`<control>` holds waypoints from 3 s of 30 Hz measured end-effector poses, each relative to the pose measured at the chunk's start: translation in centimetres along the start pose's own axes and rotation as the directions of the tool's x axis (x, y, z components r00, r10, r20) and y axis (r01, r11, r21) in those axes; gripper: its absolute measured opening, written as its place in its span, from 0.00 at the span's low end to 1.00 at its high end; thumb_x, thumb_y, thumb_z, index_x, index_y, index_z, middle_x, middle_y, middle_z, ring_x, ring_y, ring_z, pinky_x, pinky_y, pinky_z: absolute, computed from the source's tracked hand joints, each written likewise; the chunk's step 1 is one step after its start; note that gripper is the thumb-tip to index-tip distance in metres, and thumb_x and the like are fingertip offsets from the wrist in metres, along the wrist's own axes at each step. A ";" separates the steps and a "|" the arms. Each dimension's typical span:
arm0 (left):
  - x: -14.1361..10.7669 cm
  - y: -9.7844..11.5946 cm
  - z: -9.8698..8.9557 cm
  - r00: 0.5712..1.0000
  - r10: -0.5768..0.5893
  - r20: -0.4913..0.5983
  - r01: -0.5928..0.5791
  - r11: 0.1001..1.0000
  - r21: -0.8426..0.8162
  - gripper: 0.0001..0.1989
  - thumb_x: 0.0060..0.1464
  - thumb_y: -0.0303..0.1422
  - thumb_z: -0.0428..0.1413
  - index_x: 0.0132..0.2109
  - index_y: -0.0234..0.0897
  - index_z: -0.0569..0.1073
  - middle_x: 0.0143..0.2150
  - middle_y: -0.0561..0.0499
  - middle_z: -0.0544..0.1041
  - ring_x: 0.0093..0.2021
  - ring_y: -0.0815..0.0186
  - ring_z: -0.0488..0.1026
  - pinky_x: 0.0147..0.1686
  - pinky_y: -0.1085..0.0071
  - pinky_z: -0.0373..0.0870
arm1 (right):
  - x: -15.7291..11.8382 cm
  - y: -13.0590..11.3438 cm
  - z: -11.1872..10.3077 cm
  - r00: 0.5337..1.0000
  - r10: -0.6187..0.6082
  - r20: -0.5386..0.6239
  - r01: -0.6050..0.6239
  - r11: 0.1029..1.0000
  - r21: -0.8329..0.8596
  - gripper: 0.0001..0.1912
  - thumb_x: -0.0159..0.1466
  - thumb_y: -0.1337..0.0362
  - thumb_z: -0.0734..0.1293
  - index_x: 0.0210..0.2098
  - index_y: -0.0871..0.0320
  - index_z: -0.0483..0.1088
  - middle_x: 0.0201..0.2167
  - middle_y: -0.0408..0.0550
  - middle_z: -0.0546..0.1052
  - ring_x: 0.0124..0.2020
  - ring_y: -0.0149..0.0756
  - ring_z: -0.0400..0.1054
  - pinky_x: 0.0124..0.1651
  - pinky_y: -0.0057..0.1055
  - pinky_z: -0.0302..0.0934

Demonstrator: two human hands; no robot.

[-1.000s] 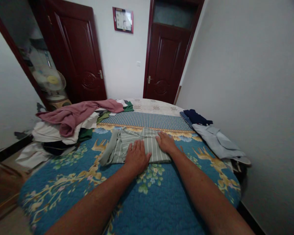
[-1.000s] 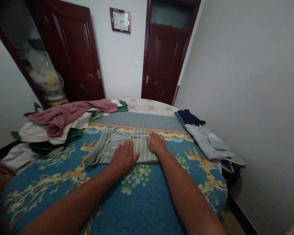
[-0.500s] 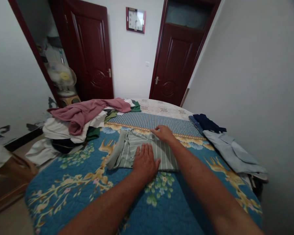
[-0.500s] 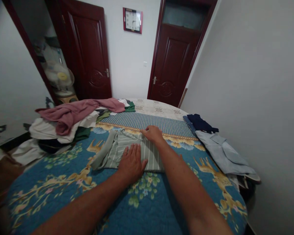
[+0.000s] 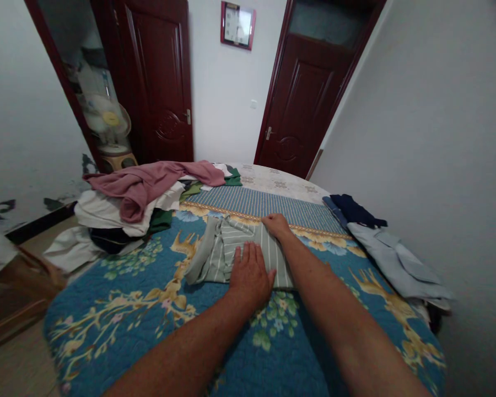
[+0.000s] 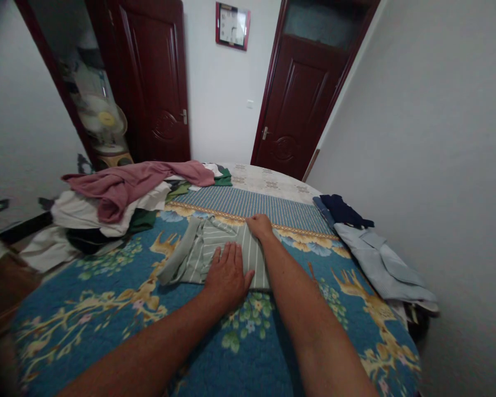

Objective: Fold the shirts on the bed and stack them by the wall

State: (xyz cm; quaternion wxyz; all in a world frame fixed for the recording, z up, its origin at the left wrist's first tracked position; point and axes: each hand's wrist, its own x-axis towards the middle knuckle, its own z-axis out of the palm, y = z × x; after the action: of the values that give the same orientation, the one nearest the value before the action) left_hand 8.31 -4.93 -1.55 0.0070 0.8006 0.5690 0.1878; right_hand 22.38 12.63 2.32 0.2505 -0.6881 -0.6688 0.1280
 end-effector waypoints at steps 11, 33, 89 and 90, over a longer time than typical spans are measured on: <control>0.2 0.1 -0.2 1.000 0.003 -0.030 0.000 0.995 0.096 0.40 0.66 0.51 0.50 0.70 0.20 0.67 0.72 0.24 0.66 0.76 0.35 0.57 0.73 0.42 0.49 | -10.9 7.2 -2.5 0.964 -0.261 -0.048 0.247 0.950 -0.193 0.32 0.76 0.52 0.54 0.71 0.64 0.65 0.72 0.62 0.66 0.74 0.48 0.57 0.75 0.49 0.49; 11.0 -0.4 1.3 0.989 0.133 0.060 -0.137 0.989 0.057 0.24 0.73 0.38 0.43 0.64 0.27 0.71 0.67 0.30 0.72 0.69 0.50 0.68 0.66 0.49 0.63 | -13.9 5.9 -2.7 0.986 -0.162 -0.029 0.149 0.953 -0.263 0.36 0.77 0.50 0.55 0.76 0.65 0.55 0.78 0.63 0.53 0.78 0.55 0.46 0.77 0.57 0.40; 3.7 -1.8 -2.7 0.994 -0.111 -0.019 0.074 0.770 -0.634 0.23 0.62 0.25 0.56 0.63 0.37 0.75 0.62 0.43 0.80 0.61 0.58 0.76 0.65 0.63 0.68 | -20.4 7.5 -1.5 0.892 -0.413 -0.183 0.357 0.893 -0.274 0.28 0.77 0.54 0.56 0.70 0.60 0.66 0.73 0.61 0.64 0.75 0.53 0.56 0.73 0.55 0.55; 3.5 -1.9 -2.9 0.994 -0.110 -0.001 0.088 0.800 -0.593 0.22 0.62 0.25 0.56 0.62 0.37 0.76 0.61 0.43 0.80 0.61 0.57 0.76 0.65 0.63 0.68 | -20.4 7.6 -1.4 0.892 -0.418 -0.174 0.361 0.889 -0.283 0.28 0.76 0.54 0.57 0.70 0.59 0.67 0.72 0.61 0.65 0.74 0.53 0.56 0.73 0.55 0.55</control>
State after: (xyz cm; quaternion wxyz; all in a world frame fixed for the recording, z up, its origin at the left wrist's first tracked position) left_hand 6.70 -1.66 1.74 0.2562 0.7243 0.5229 0.3692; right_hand 28.07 -7.58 -3.69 0.2607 -0.5744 -0.7709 -0.0885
